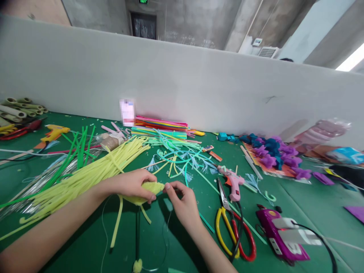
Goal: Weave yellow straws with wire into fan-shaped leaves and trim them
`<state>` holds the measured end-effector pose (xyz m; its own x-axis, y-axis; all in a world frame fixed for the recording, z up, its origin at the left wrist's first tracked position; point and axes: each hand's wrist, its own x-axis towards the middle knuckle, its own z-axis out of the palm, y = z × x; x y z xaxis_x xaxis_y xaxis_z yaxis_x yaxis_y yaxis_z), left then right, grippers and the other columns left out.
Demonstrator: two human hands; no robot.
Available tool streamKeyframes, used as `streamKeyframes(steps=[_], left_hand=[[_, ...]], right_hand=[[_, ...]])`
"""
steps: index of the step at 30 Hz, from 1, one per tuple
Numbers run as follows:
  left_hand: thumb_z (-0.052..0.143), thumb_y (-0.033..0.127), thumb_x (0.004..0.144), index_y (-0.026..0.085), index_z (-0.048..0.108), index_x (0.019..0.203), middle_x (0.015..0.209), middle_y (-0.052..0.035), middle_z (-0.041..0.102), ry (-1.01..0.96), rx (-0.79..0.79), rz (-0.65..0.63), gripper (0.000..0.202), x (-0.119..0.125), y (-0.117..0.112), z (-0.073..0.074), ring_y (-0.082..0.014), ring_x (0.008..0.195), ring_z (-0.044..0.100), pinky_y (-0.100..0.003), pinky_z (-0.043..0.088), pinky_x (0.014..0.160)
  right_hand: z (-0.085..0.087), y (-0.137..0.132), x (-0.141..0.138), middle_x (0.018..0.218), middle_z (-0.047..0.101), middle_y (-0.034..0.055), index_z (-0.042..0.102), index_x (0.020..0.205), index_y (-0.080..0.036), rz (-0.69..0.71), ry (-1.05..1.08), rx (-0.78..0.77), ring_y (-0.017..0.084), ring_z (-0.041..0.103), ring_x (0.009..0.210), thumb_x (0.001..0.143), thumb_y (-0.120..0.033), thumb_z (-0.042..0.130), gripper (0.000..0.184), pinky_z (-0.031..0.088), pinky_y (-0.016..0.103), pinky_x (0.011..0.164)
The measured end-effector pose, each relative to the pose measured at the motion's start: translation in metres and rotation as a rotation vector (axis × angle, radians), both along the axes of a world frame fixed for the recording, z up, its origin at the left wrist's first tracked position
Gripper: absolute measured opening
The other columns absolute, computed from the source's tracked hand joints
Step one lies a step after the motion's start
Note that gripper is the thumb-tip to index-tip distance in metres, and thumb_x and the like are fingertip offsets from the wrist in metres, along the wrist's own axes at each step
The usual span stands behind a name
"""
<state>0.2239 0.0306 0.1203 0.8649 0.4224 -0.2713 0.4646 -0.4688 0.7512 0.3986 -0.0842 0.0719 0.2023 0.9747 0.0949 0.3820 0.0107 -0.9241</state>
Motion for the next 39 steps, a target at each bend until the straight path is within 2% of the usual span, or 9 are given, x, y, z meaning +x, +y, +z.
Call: streamKeyframes(steps=[6, 15, 20, 22, 26, 30, 35, 39], left_hand=[[0.061, 0.042, 0.072, 0.017, 0.061, 0.071, 0.07, -0.0002, 0.069, -0.002, -0.105, 0.01, 0.024, 0.001, -0.005, 0.004, -0.0155, 0.064, 0.06, -0.022, 0.037, 0.055], [0.064, 0.042, 0.071, 0.017, 0.062, 0.079, 0.075, -0.003, 0.071, -0.019, -0.267, -0.007, 0.026, 0.001, -0.003, 0.0, -0.0174, 0.069, 0.064, -0.023, 0.043, 0.06], [0.068, 0.045, 0.07, 0.017, 0.061, 0.083, 0.076, -0.0033, 0.069, -0.052, -0.37, 0.041, 0.032, -0.011, 0.01, 0.011, -0.0173, 0.07, 0.064, -0.024, 0.046, 0.06], [0.068, 0.045, 0.072, 0.017, 0.06, 0.083, 0.077, -0.0037, 0.068, -0.106, -0.387, 0.101, 0.031, -0.021, 0.018, 0.019, -0.0166, 0.071, 0.064, -0.024, 0.047, 0.063], [0.07, 0.044, 0.071, 0.019, 0.059, 0.08, 0.072, -0.0037, 0.065, -0.284, -0.411, 0.321, 0.029, -0.045, 0.033, 0.035, -0.0145, 0.065, 0.061, -0.024, 0.046, 0.059], [0.072, 0.038, 0.071, 0.018, 0.06, 0.077, 0.065, -0.0015, 0.061, -0.494, -0.386, 0.479, 0.024, -0.059, 0.046, 0.039, -0.012, 0.059, 0.058, -0.023, 0.046, 0.058], [0.073, 0.032, 0.07, 0.017, 0.06, 0.076, 0.063, 0.0024, 0.058, -0.868, -0.485, 0.721, 0.021, -0.05, 0.055, 0.032, -0.0089, 0.056, 0.055, -0.019, 0.044, 0.054], [0.073, 0.031, 0.068, 0.016, 0.06, 0.076, 0.066, 0.0033, 0.059, -1.001, -0.49, 0.893, 0.021, -0.035, 0.049, 0.028, -0.0077, 0.056, 0.054, -0.017, 0.042, 0.051]], right_hand=[[0.0, 0.003, -0.005, 0.069, 0.063, 0.001, 0.065, 0.076, -0.017, 0.03, 0.209, -0.044, 0.014, 0.056, 0.065, 0.083, -0.047, 0.059, 0.032, 0.042, 0.025, 0.06], [-0.005, 0.003, -0.001, 0.074, 0.069, 0.0039, 0.071, 0.083, -0.017, 0.012, 0.118, 0.026, 0.018, 0.06, 0.07, 0.083, -0.043, 0.06, 0.028, 0.046, 0.028, 0.066], [0.001, 0.001, -0.002, 0.087, 0.073, 0.0073, 0.072, 0.091, -0.018, 0.028, 0.239, -0.024, 0.021, 0.065, 0.081, 0.085, -0.052, 0.054, 0.038, 0.048, 0.031, 0.073], [0.004, 0.0, -0.001, 0.093, 0.072, 0.0092, 0.07, 0.097, -0.018, 0.013, 0.335, -0.036, 0.022, 0.066, 0.083, 0.088, -0.054, 0.047, 0.044, 0.049, 0.032, 0.073], [0.005, 0.0, 0.008, 0.094, 0.072, 0.0118, 0.069, 0.098, -0.016, -0.045, 0.499, -0.044, 0.022, 0.066, 0.085, 0.089, -0.055, 0.045, 0.048, 0.05, 0.033, 0.074], [0.002, 0.002, 0.018, 0.094, 0.071, 0.0131, 0.069, 0.097, -0.014, -0.043, 0.607, -0.066, 0.022, 0.066, 0.084, 0.088, -0.054, 0.048, 0.047, 0.051, 0.032, 0.072], [0.0, 0.004, 0.02, 0.092, 0.071, 0.013, 0.069, 0.096, -0.014, -0.052, 0.62, -0.085, 0.022, 0.066, 0.081, 0.085, -0.054, 0.053, 0.044, 0.052, 0.033, 0.069], [0.003, 0.002, 0.01, 0.096, 0.07, 0.0127, 0.066, 0.101, -0.016, 0.048, 0.531, -0.095, 0.022, 0.066, 0.084, 0.086, -0.051, 0.053, 0.041, 0.051, 0.034, 0.072]])
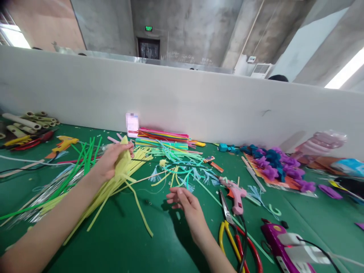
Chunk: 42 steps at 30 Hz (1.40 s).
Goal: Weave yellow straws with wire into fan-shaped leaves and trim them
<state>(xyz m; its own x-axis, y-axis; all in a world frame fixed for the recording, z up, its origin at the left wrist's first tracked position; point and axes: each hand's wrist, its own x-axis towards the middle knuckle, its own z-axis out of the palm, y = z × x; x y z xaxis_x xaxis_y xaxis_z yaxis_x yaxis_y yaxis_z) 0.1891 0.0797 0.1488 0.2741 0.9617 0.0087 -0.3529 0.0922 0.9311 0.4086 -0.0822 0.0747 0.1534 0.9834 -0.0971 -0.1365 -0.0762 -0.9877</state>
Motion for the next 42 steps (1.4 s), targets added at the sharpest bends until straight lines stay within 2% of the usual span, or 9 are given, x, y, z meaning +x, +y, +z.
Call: streamKeyframes(steps=[6, 10, 15, 19, 21, 23, 29, 33, 42], left_hand=[[0.066, 0.037, 0.074, 0.017, 0.057, 0.073, 0.062, 0.0038, 0.058, -0.038, -0.019, 0.186, 0.021, 0.019, -0.028, -0.012, -0.0081, 0.053, 0.053, -0.018, 0.042, 0.052], [0.06, 0.041, 0.08, 0.018, 0.054, 0.075, 0.066, 0.0033, 0.056, -0.028, -0.003, 0.296, 0.025, 0.029, -0.054, -0.022, -0.0083, 0.057, 0.052, -0.019, 0.042, 0.055], [0.052, 0.048, 0.086, 0.018, 0.059, 0.096, 0.091, -0.003, 0.064, 0.149, 0.097, 0.173, 0.032, 0.023, -0.083, -0.031, -0.0137, 0.079, 0.059, -0.021, 0.046, 0.069], [0.059, 0.049, 0.081, 0.017, 0.06, 0.107, 0.086, -0.004, 0.065, 0.277, 0.07, -0.181, 0.042, 0.013, -0.095, -0.049, -0.0154, 0.07, 0.059, -0.024, 0.049, 0.059], [0.06, 0.05, 0.079, 0.014, 0.063, 0.097, 0.076, -0.0041, 0.065, 0.302, 0.029, -0.392, 0.04, 0.012, -0.097, -0.061, -0.0149, 0.061, 0.058, -0.023, 0.048, 0.05], [0.064, 0.048, 0.077, 0.013, 0.064, 0.09, 0.076, -0.004, 0.064, 0.288, 0.009, -0.458, 0.037, 0.013, -0.097, -0.07, -0.0148, 0.061, 0.059, -0.024, 0.049, 0.051], [0.066, 0.045, 0.076, 0.015, 0.067, 0.097, 0.092, -0.0068, 0.068, 0.293, -0.022, -0.228, 0.038, 0.01, -0.088, -0.079, -0.0177, 0.071, 0.064, -0.029, 0.056, 0.061], [0.068, 0.044, 0.074, 0.015, 0.068, 0.098, 0.098, -0.0082, 0.069, 0.319, 0.002, -0.135, 0.038, 0.008, -0.084, -0.079, -0.0219, 0.08, 0.066, -0.031, 0.057, 0.063], [0.065, 0.043, 0.076, 0.016, 0.071, 0.095, 0.098, -0.0083, 0.07, 0.38, 0.058, -0.179, 0.034, 0.017, -0.095, -0.081, -0.0228, 0.08, 0.067, -0.032, 0.058, 0.068]], right_hand=[[0.01, -0.002, -0.036, 0.111, 0.065, 0.0106, 0.051, 0.123, -0.023, 0.241, -0.054, 0.032, 0.019, 0.066, 0.085, 0.082, -0.046, 0.062, 0.048, 0.051, 0.034, 0.071], [0.018, 0.005, -0.059, 0.108, 0.065, 0.0095, 0.049, 0.121, -0.023, 0.199, 0.04, 0.046, 0.017, 0.067, 0.081, 0.084, -0.048, 0.058, 0.045, 0.051, 0.03, 0.067], [0.016, 0.012, -0.062, 0.092, 0.066, 0.006, 0.052, 0.114, -0.02, 0.048, 0.18, 0.053, 0.016, 0.065, 0.071, 0.087, -0.048, 0.053, 0.039, 0.049, 0.027, 0.059], [0.012, 0.014, -0.049, 0.082, 0.065, 0.0037, 0.053, 0.114, -0.02, 0.003, 0.203, 0.061, 0.015, 0.061, 0.065, 0.09, -0.047, 0.048, 0.036, 0.046, 0.025, 0.055], [0.009, 0.015, -0.045, 0.077, 0.063, 0.0016, 0.054, 0.113, -0.021, -0.023, 0.134, 0.075, 0.014, 0.057, 0.062, 0.091, -0.047, 0.045, 0.035, 0.043, 0.024, 0.052], [0.005, 0.017, -0.042, 0.074, 0.06, 0.0004, 0.054, 0.113, -0.022, -0.038, 0.021, 0.083, 0.014, 0.054, 0.06, 0.092, -0.048, 0.043, 0.036, 0.042, 0.024, 0.051], [-0.005, 0.016, -0.039, 0.117, 0.053, 0.0085, 0.041, 0.133, -0.026, -0.29, -0.45, 0.227, 0.02, 0.054, 0.096, 0.089, -0.044, 0.05, 0.049, 0.048, 0.033, 0.076], [-0.003, 0.012, -0.043, 0.128, 0.042, 0.0082, 0.057, 0.119, -0.03, -0.301, -0.794, 0.336, 0.026, 0.039, 0.121, 0.086, -0.039, 0.056, 0.034, 0.039, 0.046, 0.097], [-0.002, 0.006, -0.054, 0.133, 0.036, 0.0054, 0.071, 0.091, -0.033, -0.276, -1.01, 0.407, 0.032, 0.031, 0.125, 0.084, -0.035, 0.061, 0.012, 0.035, 0.055, 0.095]])
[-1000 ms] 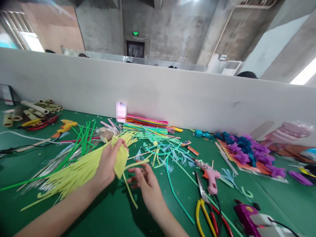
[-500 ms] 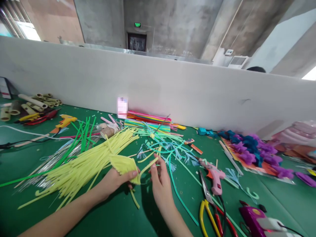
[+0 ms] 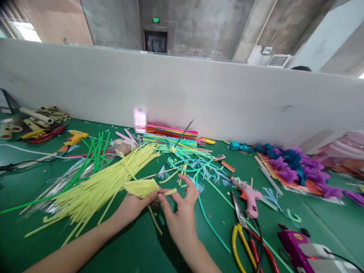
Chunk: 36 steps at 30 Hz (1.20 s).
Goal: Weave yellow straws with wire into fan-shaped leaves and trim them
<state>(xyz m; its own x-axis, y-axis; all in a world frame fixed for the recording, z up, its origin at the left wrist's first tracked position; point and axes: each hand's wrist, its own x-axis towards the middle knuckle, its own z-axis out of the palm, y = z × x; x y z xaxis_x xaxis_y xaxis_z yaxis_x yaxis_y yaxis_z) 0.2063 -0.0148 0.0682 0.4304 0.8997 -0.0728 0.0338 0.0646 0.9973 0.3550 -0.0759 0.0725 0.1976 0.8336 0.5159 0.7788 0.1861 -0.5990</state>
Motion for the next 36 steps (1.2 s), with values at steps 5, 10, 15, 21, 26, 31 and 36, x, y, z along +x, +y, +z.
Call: streamKeyframes(steps=[5, 10, 15, 21, 26, 31, 36], left_hand=[[0.069, 0.042, 0.073, 0.016, 0.068, 0.092, 0.09, -0.0068, 0.072, -0.1, -0.033, 0.147, 0.032, -0.003, 0.008, 0.005, -0.0238, 0.085, 0.068, -0.032, 0.059, 0.068], [0.069, 0.043, 0.074, 0.015, 0.066, 0.096, 0.093, -0.0079, 0.072, -0.186, -0.094, 0.225, 0.035, -0.01, 0.017, 0.009, -0.0236, 0.084, 0.068, -0.033, 0.06, 0.066], [0.071, 0.043, 0.071, 0.013, 0.067, 0.096, 0.094, -0.0097, 0.071, -0.198, -0.101, 0.268, 0.038, -0.017, 0.022, 0.014, -0.0242, 0.083, 0.069, -0.031, 0.059, 0.061], [0.071, 0.045, 0.071, 0.013, 0.066, 0.099, 0.098, -0.0115, 0.07, -0.198, -0.117, 0.247, 0.043, -0.021, 0.022, 0.02, -0.0256, 0.087, 0.068, -0.031, 0.059, 0.061], [0.069, 0.046, 0.072, 0.013, 0.065, 0.101, 0.101, -0.0108, 0.068, -0.177, -0.13, 0.218, 0.044, -0.023, 0.022, 0.021, -0.023, 0.084, 0.067, -0.03, 0.059, 0.061], [0.069, 0.045, 0.075, 0.016, 0.062, 0.106, 0.087, -0.0061, 0.068, -0.218, -0.175, 0.154, 0.043, -0.022, 0.022, 0.018, -0.0202, 0.08, 0.066, -0.03, 0.058, 0.065], [0.067, 0.047, 0.077, 0.014, 0.061, 0.101, 0.086, -0.0069, 0.07, -0.208, -0.166, 0.13, 0.041, -0.021, 0.023, 0.014, -0.0203, 0.077, 0.067, -0.03, 0.058, 0.064]], right_hand=[[0.004, -0.006, 0.001, 0.125, 0.044, 0.0056, 0.071, 0.093, -0.032, 0.125, -0.126, 0.115, 0.029, 0.037, 0.119, 0.085, -0.021, 0.059, 0.018, 0.036, 0.052, 0.096], [0.001, -0.009, 0.002, 0.111, 0.058, 0.0063, 0.067, 0.108, -0.031, 0.307, -0.172, 0.121, 0.027, 0.042, 0.116, 0.085, -0.013, 0.058, 0.031, 0.042, 0.047, 0.094], [-0.006, -0.003, 0.006, 0.094, 0.067, 0.0046, 0.062, 0.118, -0.029, 0.409, -0.107, 0.081, 0.022, 0.053, 0.1, 0.086, -0.011, 0.056, 0.037, 0.05, 0.039, 0.084], [-0.004, -0.001, 0.008, 0.09, 0.071, 0.0041, 0.064, 0.116, -0.028, 0.385, -0.029, 0.021, 0.021, 0.059, 0.09, 0.089, -0.017, 0.054, 0.031, 0.052, 0.036, 0.078], [0.003, -0.002, 0.012, 0.093, 0.071, 0.0053, 0.069, 0.106, -0.026, 0.265, 0.155, -0.094, 0.021, 0.064, 0.086, 0.091, -0.028, 0.052, 0.023, 0.052, 0.034, 0.076], [0.006, 0.002, 0.018, 0.089, 0.073, 0.006, 0.068, 0.104, -0.023, 0.113, 0.45, -0.228, 0.023, 0.068, 0.085, 0.086, -0.04, 0.057, 0.027, 0.052, 0.035, 0.078], [0.013, 0.004, 0.024, 0.089, 0.072, 0.0072, 0.066, 0.099, -0.019, 0.126, 0.74, -0.191, 0.02, 0.065, 0.08, 0.085, -0.044, 0.058, 0.03, 0.051, 0.03, 0.072]])
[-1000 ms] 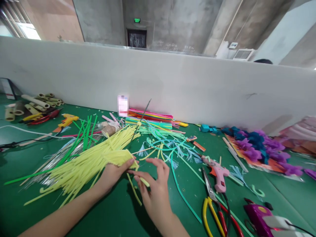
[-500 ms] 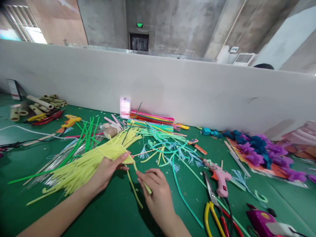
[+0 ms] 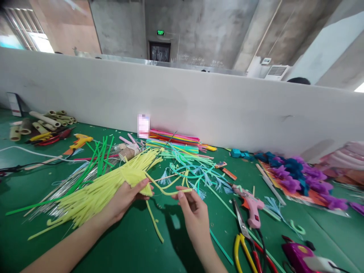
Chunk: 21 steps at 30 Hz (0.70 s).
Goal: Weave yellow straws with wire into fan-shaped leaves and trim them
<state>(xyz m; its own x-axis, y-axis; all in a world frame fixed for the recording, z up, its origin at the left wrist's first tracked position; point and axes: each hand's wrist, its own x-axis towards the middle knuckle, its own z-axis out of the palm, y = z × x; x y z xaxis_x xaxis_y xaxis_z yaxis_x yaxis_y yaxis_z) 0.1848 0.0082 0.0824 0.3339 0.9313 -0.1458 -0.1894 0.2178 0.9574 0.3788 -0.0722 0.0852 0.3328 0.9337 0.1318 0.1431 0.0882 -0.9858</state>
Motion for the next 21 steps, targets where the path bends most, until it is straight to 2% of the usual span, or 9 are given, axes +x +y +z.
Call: streamKeyframes(steps=[4, 8, 11, 16, 19, 21], left_hand=[[0.066, 0.048, 0.076, 0.013, 0.061, 0.099, 0.085, -0.0087, 0.072, 0.038, 0.003, 0.003, 0.042, 0.0, 0.001, -0.001, -0.0227, 0.079, 0.069, -0.03, 0.058, 0.064], [0.067, 0.048, 0.076, 0.013, 0.061, 0.098, 0.091, -0.0104, 0.072, 0.061, -0.016, 0.005, 0.042, 0.001, 0.001, -0.001, -0.0235, 0.08, 0.07, -0.03, 0.058, 0.063], [0.066, 0.048, 0.076, 0.014, 0.06, 0.099, 0.091, -0.011, 0.072, 0.073, -0.039, 0.042, 0.042, 0.001, 0.001, 0.001, -0.0231, 0.077, 0.071, -0.029, 0.057, 0.06], [0.057, 0.055, 0.079, 0.014, 0.062, 0.092, 0.081, -0.0101, 0.072, 0.069, -0.043, 0.062, 0.043, -0.007, 0.006, 0.004, -0.0214, 0.067, 0.07, -0.028, 0.055, 0.055], [0.05, 0.058, 0.08, 0.012, 0.063, 0.087, 0.07, -0.0087, 0.07, 0.106, -0.046, 0.042, 0.049, -0.012, 0.01, 0.004, -0.019, 0.058, 0.067, -0.026, 0.052, 0.049], [0.047, 0.06, 0.079, 0.012, 0.063, 0.08, 0.056, -0.0049, 0.064, 0.183, -0.038, 0.016, 0.051, -0.015, 0.012, 0.001, -0.0161, 0.047, 0.061, -0.022, 0.045, 0.04]], right_hand=[[0.005, 0.0, 0.0, 0.085, 0.07, 0.0064, 0.062, 0.104, -0.018, -0.027, 0.088, 0.032, 0.018, 0.063, 0.077, 0.086, -0.042, 0.057, 0.03, 0.05, 0.03, 0.07], [0.005, 0.0, -0.003, 0.101, 0.067, 0.0074, 0.044, 0.127, -0.024, -0.092, 0.189, 0.079, 0.018, 0.065, 0.076, 0.084, -0.04, 0.06, 0.049, 0.051, 0.031, 0.065], [0.009, -0.001, 0.0, 0.113, 0.061, 0.0074, 0.033, 0.134, -0.03, -0.171, 0.217, 0.102, 0.017, 0.065, 0.076, 0.083, -0.038, 0.062, 0.059, 0.053, 0.031, 0.063], [0.034, -0.01, 0.026, 0.117, 0.059, 0.0086, 0.041, 0.13, -0.029, -0.234, 0.073, 0.164, 0.019, 0.065, 0.082, 0.082, -0.038, 0.062, 0.053, 0.054, 0.031, 0.066], [0.051, -0.017, 0.057, 0.114, 0.06, 0.0086, 0.045, 0.127, -0.028, -0.287, -0.085, 0.158, 0.022, 0.066, 0.085, 0.077, -0.041, 0.065, 0.055, 0.055, 0.033, 0.066], [0.057, -0.019, 0.084, 0.114, 0.06, 0.0095, 0.048, 0.122, -0.027, -0.38, -0.2, 0.131, 0.025, 0.065, 0.088, 0.074, -0.047, 0.064, 0.054, 0.054, 0.035, 0.066]])
